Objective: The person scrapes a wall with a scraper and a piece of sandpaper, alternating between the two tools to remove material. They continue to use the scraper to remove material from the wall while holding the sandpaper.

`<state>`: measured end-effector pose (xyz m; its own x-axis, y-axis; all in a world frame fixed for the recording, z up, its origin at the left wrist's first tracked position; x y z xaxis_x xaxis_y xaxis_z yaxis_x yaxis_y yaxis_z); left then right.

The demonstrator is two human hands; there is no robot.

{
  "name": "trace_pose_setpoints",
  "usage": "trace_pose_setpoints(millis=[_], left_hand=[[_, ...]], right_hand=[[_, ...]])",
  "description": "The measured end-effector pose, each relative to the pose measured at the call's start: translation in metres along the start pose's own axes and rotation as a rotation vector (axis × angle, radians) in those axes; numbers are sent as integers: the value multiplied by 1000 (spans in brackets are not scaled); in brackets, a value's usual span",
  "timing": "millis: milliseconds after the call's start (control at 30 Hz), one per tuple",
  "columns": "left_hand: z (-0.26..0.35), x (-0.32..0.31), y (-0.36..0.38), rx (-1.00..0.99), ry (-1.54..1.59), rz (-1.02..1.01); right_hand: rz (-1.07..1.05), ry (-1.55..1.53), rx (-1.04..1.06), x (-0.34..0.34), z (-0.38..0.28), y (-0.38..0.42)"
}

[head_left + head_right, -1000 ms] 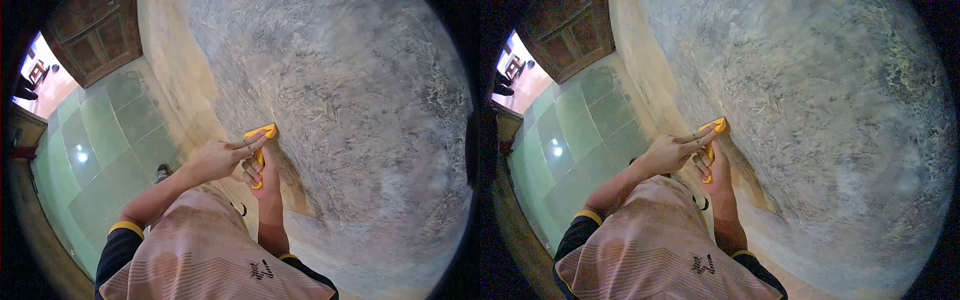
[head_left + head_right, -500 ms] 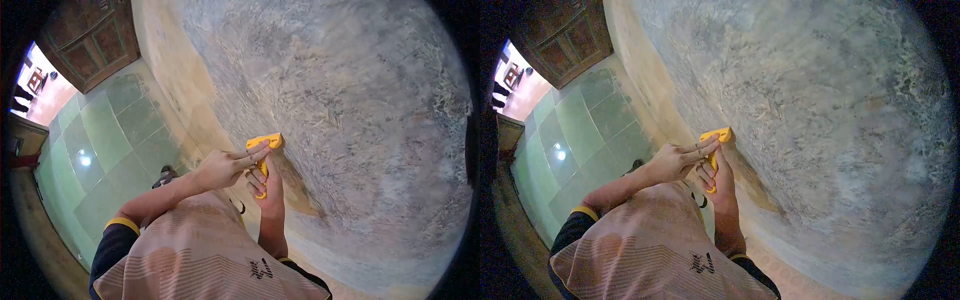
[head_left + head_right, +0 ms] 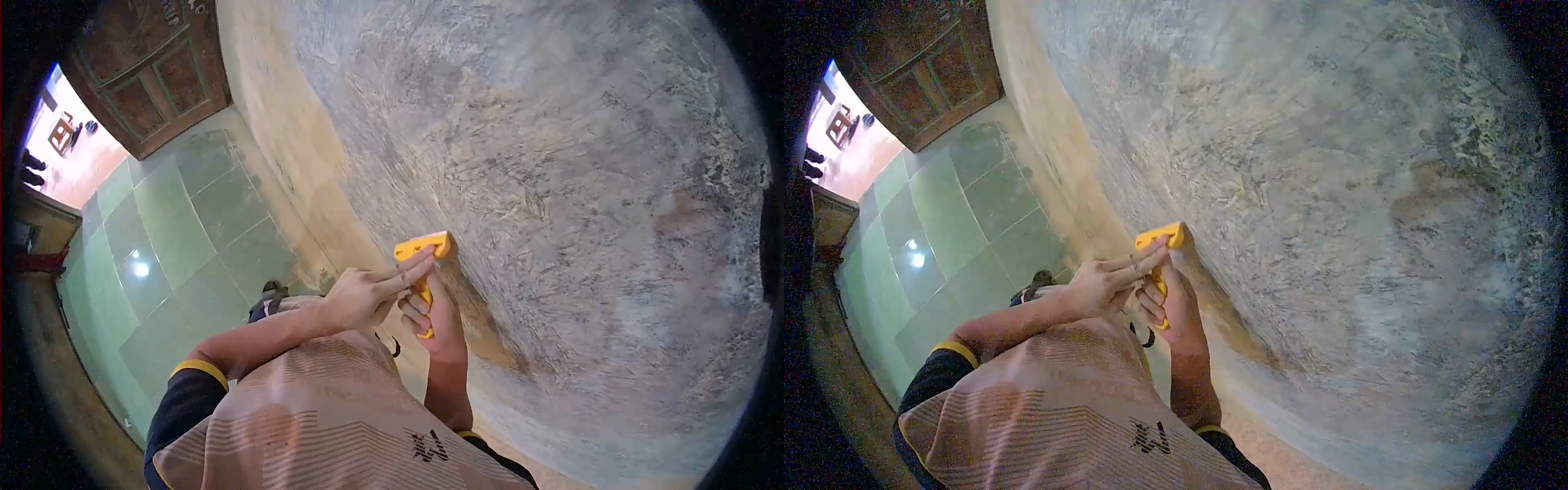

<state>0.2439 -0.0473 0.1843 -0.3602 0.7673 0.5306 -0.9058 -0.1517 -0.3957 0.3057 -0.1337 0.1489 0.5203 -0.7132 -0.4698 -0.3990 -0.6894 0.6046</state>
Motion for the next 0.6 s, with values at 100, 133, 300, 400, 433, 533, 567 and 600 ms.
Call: trace_pose_setpoints(millis=[100, 133, 300, 400, 433, 533, 567, 600], left_hand=[[-11, 7, -8, 55, -58, 87], [-12, 11, -10, 35, -38, 111], [-7, 7, -9, 64, -99, 83], [-16, 8, -9, 101, 40, 131], [-17, 12, -9, 110, 7, 172], [-12, 20, -7, 76, -43, 208], [-12, 15, -8, 88, -72, 153], [-14, 10, -9, 104, -98, 99]], right_hand=[[-8, 37, 3, -8, -10, -14], [-7, 38, 1, -9, -8, -16], [-36, -2, 18, -12, -14, -12], [-21, 62, -9, -10, -16, -33], [-17, 63, -7, -9, -14, -31], [-19, -11, -52, -13, -11, -26], [-49, 21, -17, -16, -17, -22], [-78, 54, 14, -18, -22, -22]])
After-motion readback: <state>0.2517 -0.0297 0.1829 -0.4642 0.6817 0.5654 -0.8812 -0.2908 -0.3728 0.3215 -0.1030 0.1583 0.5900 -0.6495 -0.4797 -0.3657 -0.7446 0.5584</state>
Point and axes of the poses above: each hand's wrist, its own y-axis away from the middle knuckle, its own x-axis out of the back of the hand, z = x × y, the point moved 8 cm from there along -y, towards the middle knuckle, and after that the axes turned 1 degree about x, right-handed, at the moved point
